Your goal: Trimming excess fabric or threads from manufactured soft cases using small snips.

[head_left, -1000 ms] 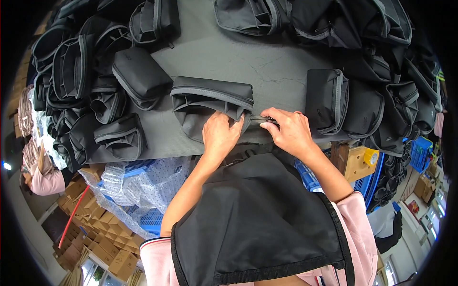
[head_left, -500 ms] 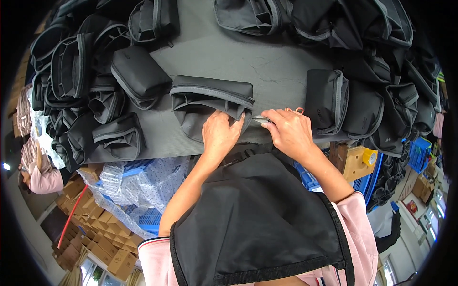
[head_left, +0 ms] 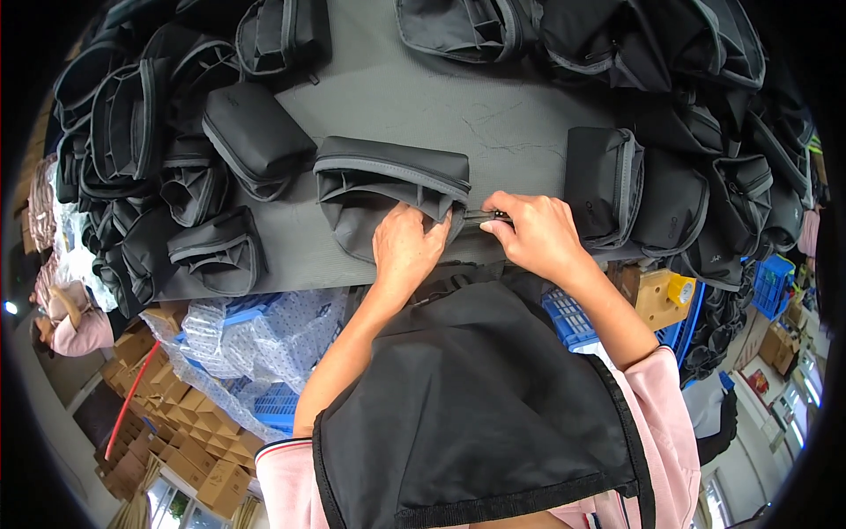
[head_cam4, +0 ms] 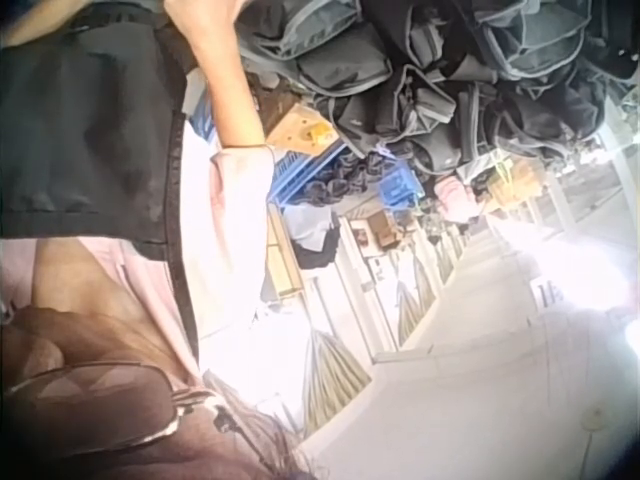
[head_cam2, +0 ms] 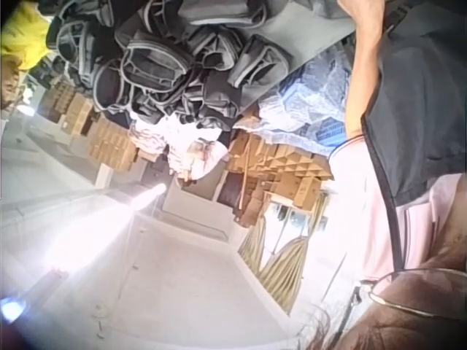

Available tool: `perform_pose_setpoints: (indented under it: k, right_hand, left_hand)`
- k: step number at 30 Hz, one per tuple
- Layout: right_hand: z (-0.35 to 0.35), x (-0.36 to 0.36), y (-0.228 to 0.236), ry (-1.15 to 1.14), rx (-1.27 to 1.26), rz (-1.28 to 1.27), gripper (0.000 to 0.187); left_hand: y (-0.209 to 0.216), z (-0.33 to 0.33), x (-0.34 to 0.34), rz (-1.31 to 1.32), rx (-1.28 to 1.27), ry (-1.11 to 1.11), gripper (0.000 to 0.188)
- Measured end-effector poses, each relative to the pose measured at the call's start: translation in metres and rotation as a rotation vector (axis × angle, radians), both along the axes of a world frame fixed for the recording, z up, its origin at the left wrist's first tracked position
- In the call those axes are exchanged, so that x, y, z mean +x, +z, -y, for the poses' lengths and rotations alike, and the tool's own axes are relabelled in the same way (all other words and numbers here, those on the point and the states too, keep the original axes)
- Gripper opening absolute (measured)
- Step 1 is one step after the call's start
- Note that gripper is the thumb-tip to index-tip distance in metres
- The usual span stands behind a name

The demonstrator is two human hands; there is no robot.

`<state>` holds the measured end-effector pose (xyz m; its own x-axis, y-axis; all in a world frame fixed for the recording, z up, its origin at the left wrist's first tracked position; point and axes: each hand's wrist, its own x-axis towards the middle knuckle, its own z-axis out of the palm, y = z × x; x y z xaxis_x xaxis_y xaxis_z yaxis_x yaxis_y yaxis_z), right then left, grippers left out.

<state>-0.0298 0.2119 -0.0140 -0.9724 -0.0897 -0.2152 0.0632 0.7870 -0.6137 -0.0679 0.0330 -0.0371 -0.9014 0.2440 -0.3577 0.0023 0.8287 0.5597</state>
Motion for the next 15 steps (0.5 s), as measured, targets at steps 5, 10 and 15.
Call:
perform_pose_setpoints:
  k: [5,10,15]
  right_hand:
    - [-0.001,-0.002,-0.005,0.013,-0.059,0.003,0.017]
    - [0.000,0.005,-0.011,0.049,-0.032,-0.156,0.015]
    - [0.000,0.007,-0.014,0.041,-0.018,-0.235,0.015]
  left_hand:
    - [0.001,0.001,0.000,0.008,0.015,0.018,0.031]
    - [0.001,0.002,-0.002,0.005,0.050,0.025,0.032]
    - [0.008,0.000,-0.005,0.066,0.060,0.070,0.034]
